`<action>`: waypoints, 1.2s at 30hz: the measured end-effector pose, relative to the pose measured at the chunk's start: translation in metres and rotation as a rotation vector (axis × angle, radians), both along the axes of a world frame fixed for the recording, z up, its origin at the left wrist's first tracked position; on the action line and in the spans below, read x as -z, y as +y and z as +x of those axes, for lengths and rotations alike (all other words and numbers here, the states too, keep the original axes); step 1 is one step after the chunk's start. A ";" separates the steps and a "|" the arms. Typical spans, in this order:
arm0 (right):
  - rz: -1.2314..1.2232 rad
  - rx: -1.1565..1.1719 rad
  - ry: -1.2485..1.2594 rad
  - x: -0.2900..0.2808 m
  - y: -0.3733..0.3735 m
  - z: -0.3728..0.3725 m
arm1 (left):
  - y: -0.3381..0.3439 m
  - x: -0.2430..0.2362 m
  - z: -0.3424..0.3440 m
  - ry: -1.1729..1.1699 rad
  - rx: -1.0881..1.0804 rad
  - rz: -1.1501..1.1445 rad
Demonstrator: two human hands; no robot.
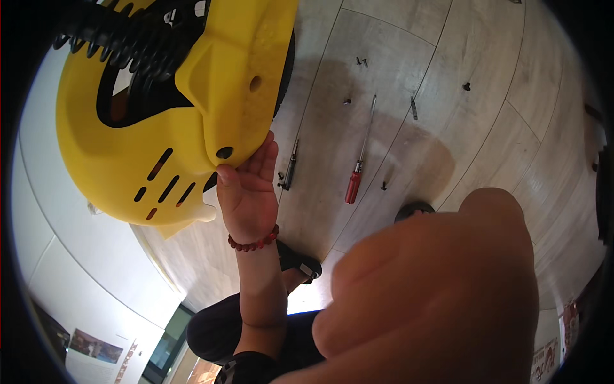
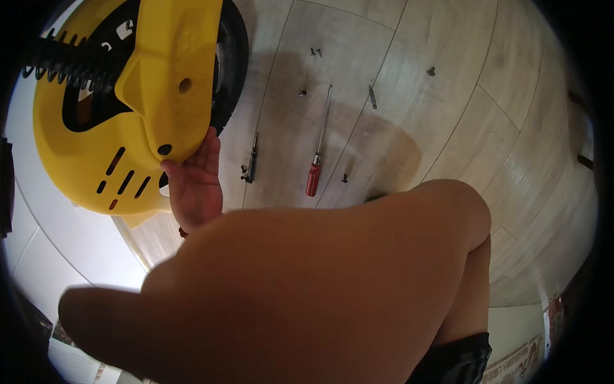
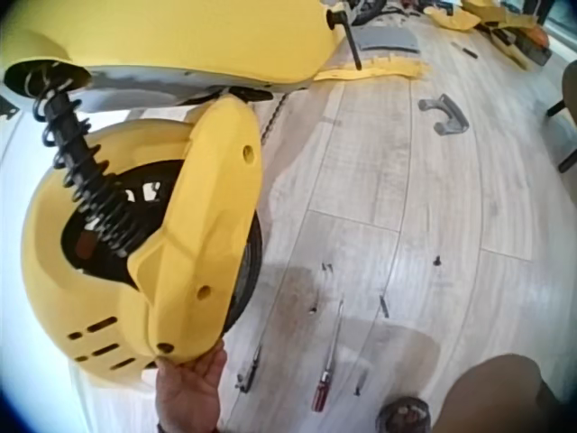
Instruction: Replacing or repairing a part of a yellow electric motorcycle, involving screw removal and plastic casing alignment.
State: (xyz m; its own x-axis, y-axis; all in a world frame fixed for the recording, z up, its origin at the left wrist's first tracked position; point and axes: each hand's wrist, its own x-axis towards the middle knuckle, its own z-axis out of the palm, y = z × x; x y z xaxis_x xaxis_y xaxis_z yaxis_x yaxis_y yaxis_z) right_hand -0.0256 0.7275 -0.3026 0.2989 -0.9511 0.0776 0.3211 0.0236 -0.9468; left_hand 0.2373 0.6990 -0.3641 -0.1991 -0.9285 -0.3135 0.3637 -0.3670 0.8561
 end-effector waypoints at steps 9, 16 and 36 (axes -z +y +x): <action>0.277 0.081 0.524 0.076 0.016 0.006 | -0.001 0.007 0.000 0.053 0.006 0.028; 0.438 0.092 1.047 0.177 0.069 0.022 | 0.000 0.008 -0.002 0.086 -0.009 0.067; 0.315 -0.104 1.023 0.181 0.101 0.080 | -0.001 0.015 0.000 0.112 0.013 0.044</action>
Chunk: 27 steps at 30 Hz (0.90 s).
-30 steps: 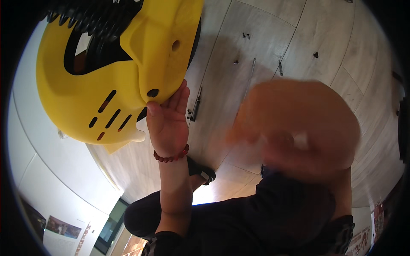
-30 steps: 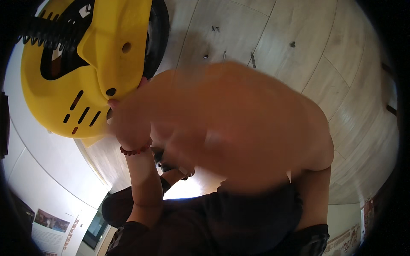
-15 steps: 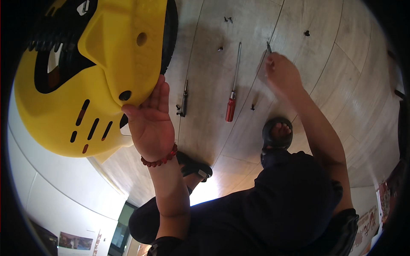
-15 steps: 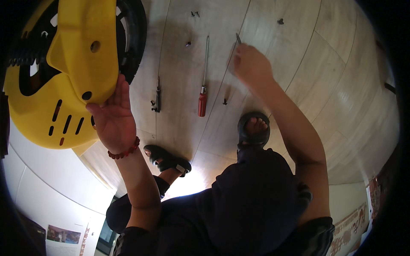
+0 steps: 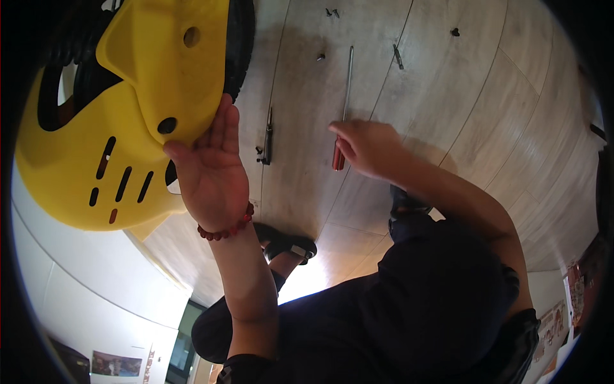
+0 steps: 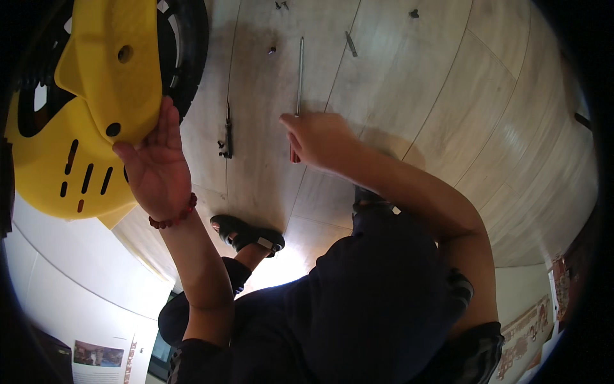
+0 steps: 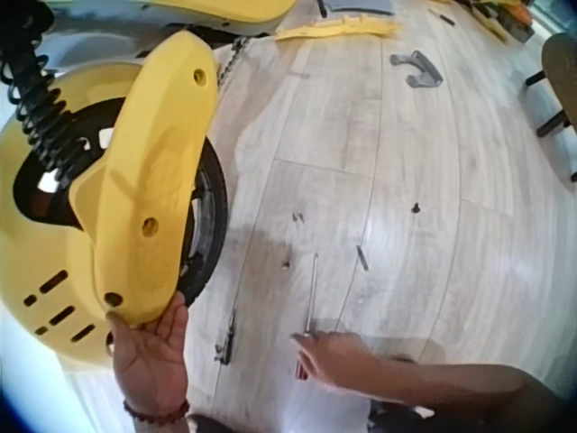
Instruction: Replacing or repairing a part of a yellow electric motorcycle, involving screw removal and plastic casing alignment.
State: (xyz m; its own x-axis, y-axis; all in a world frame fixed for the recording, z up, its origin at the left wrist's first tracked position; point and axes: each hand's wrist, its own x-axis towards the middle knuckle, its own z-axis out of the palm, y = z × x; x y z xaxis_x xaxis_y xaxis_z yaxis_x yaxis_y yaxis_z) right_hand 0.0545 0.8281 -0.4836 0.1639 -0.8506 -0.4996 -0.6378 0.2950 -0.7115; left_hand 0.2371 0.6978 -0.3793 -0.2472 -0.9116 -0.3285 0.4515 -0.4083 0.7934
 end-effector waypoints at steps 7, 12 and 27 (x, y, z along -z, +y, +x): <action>-0.171 0.521 0.446 0.025 -0.019 -0.070 | 0.004 0.002 -0.003 0.002 -0.023 0.019; -0.019 0.178 0.175 0.002 -0.014 -0.030 | 0.003 0.000 -0.004 -0.076 -0.003 -0.060; -0.104 -0.299 0.168 0.017 -0.001 0.046 | 0.006 -0.001 -0.007 -0.102 0.006 -0.049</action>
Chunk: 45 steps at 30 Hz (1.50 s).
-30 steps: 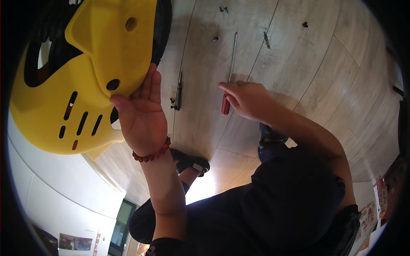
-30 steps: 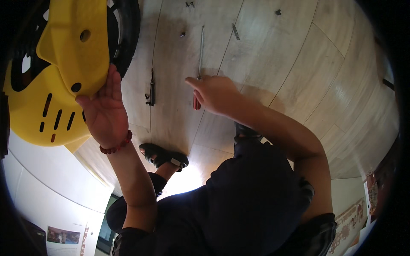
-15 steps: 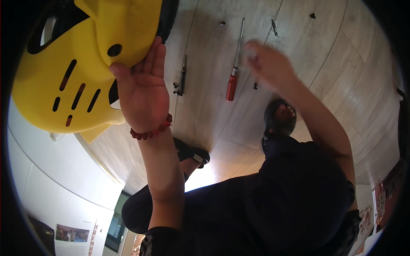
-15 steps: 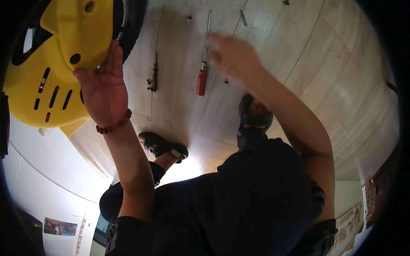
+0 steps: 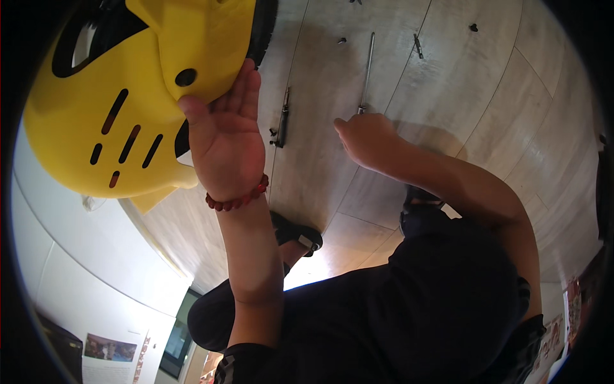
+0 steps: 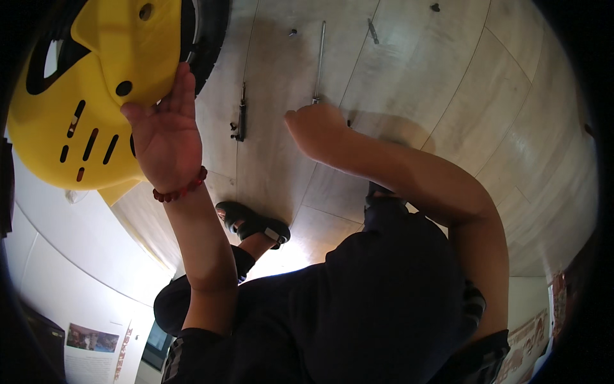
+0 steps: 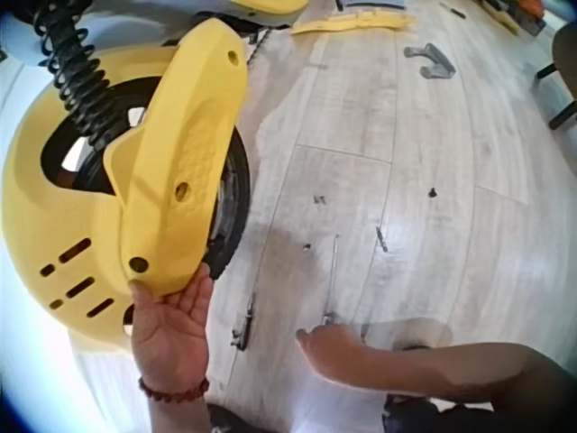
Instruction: Replacing or repairing a part of a yellow electric motorcycle, involving screw removal and plastic casing alignment.
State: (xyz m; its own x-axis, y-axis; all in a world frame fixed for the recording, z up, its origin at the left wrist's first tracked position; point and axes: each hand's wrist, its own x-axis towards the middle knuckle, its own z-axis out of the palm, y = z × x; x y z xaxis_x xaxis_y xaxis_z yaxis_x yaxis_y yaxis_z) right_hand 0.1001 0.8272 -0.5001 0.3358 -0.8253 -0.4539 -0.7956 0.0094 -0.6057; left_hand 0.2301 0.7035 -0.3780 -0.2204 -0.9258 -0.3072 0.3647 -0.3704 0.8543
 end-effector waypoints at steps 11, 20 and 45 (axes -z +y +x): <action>0.108 0.306 -0.103 0.027 0.020 -0.009 | -0.001 0.000 -0.006 -0.018 -0.039 0.038; 0.009 0.738 -0.084 -0.048 0.000 -0.075 | -0.003 -0.004 -0.001 -0.008 0.025 0.004; -0.286 0.403 -0.433 -0.126 0.001 -0.107 | -0.003 -0.002 0.000 0.040 0.021 -0.010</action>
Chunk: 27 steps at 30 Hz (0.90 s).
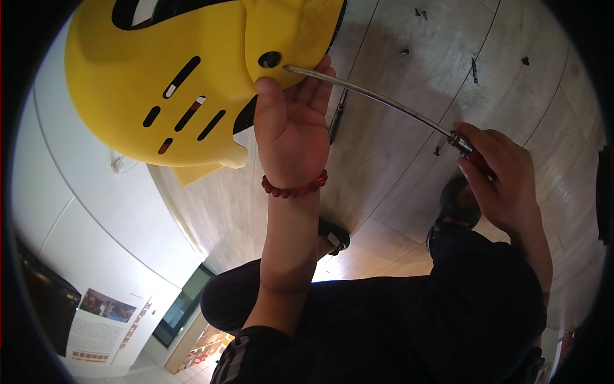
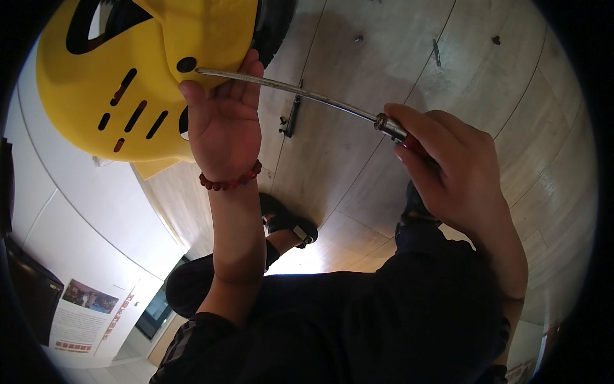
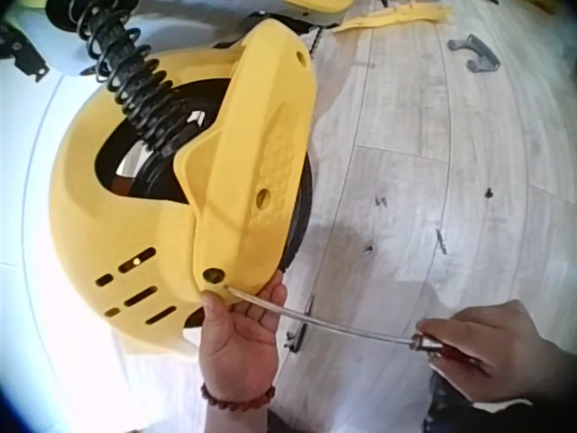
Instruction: Replacing or repairing a part of a yellow electric motorcycle, involving screw removal and plastic casing alignment.
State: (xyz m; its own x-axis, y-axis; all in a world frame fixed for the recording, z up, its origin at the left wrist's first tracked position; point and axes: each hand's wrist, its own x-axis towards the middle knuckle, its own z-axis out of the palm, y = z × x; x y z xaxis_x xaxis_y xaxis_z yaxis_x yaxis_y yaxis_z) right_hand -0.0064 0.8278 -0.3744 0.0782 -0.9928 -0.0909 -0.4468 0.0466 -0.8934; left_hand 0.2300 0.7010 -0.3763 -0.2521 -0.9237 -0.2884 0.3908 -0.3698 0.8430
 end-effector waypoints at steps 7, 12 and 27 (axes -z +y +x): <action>-0.034 0.042 0.024 -0.001 -0.006 0.006 | -0.001 0.000 -0.002 0.009 -0.007 -0.011; -0.034 0.058 0.037 -0.002 -0.006 0.010 | -0.001 0.000 0.000 0.017 -0.025 -0.011; 1.009 -0.047 -0.720 -0.059 -0.038 -0.026 | -0.001 -0.001 0.001 0.018 -0.002 -0.011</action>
